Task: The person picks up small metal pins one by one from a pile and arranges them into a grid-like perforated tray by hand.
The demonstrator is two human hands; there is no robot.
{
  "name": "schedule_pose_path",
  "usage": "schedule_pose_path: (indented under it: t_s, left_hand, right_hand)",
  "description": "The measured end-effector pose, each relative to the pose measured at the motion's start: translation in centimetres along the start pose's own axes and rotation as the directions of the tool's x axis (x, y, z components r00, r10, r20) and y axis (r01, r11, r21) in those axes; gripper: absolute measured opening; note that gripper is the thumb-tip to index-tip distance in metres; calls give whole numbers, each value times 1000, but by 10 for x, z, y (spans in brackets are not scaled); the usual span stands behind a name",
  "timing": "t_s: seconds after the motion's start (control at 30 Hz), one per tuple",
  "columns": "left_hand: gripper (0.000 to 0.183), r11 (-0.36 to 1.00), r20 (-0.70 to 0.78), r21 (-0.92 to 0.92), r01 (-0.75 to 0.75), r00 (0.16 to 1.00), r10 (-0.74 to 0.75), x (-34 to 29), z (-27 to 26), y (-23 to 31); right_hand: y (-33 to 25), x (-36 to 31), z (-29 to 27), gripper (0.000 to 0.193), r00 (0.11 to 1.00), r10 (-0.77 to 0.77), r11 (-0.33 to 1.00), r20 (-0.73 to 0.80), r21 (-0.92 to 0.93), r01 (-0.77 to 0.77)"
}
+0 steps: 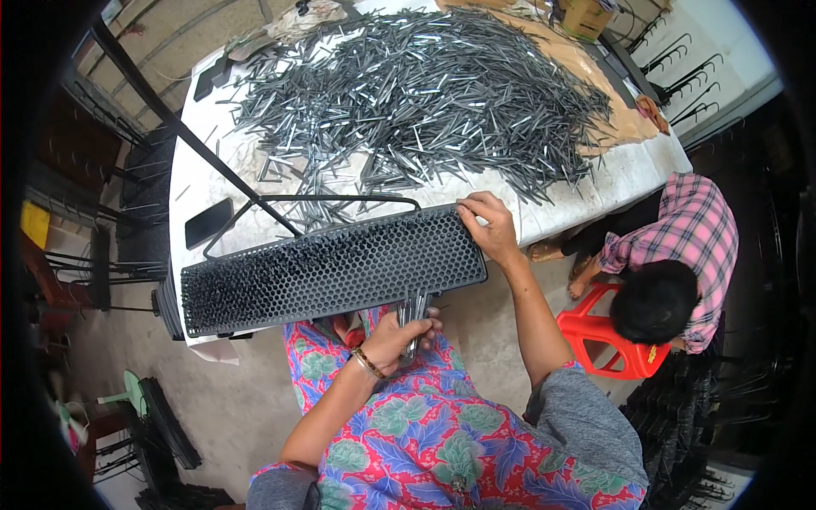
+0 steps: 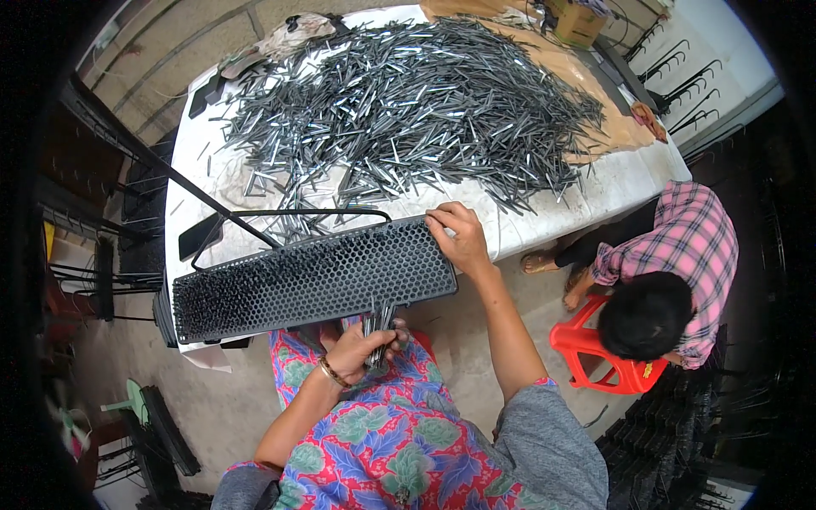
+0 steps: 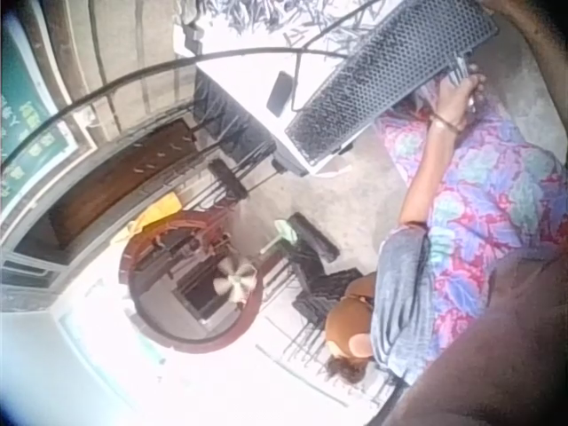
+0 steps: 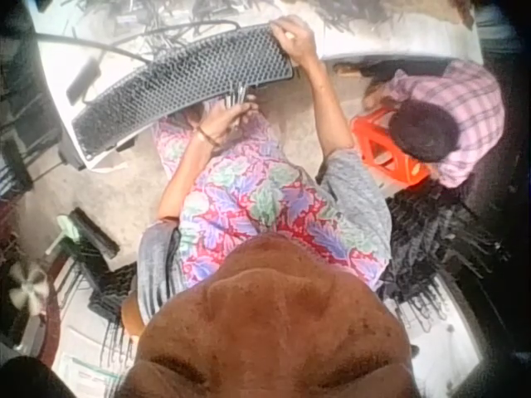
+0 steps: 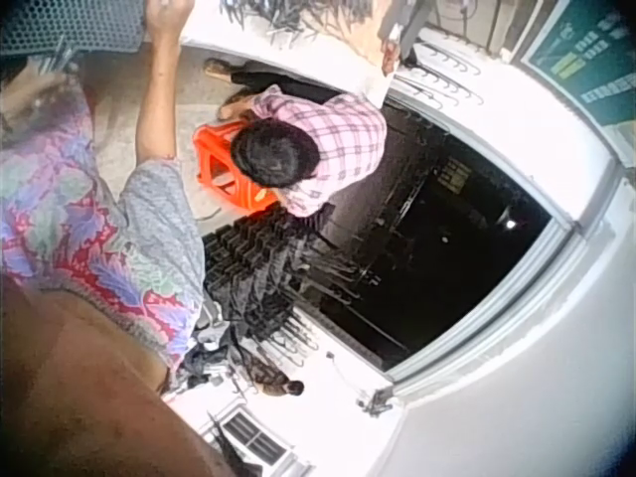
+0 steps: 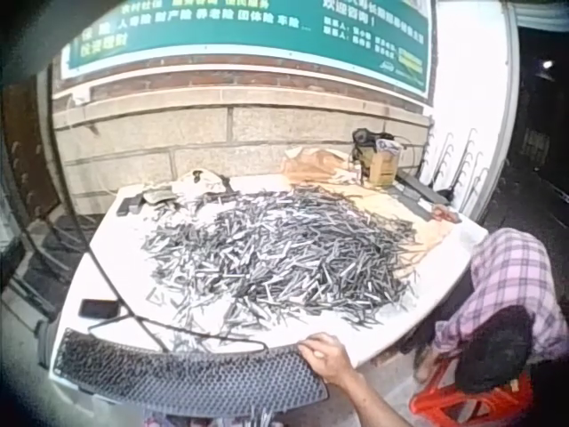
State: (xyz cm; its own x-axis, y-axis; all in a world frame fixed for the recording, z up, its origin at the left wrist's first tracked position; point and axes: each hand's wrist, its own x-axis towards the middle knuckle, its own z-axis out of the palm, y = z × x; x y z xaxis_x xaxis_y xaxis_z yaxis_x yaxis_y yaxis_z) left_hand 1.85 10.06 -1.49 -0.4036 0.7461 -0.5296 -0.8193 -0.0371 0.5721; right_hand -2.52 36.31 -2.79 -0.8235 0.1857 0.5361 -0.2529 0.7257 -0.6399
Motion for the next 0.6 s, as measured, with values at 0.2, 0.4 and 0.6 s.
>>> schedule_pose_path:
  t_s: [0.2,0.4,0.6]
  left_hand:
    - [30,991,9,-132,35,999,-34,-5,8,10]
    - [27,997,6,-57,-49,999,49,-14,16,29]
    - [28,991,61,85,-104,993,99,-14,15,32]
  right_hand:
    - [-1,-2,-1,15,1000,9,1000,-17,-23,-9]
    - [-56,-6,-9,15,972,204,949,116,219,-226]
    - [-101,-26,3,17,724,286,608,627,466,-643]
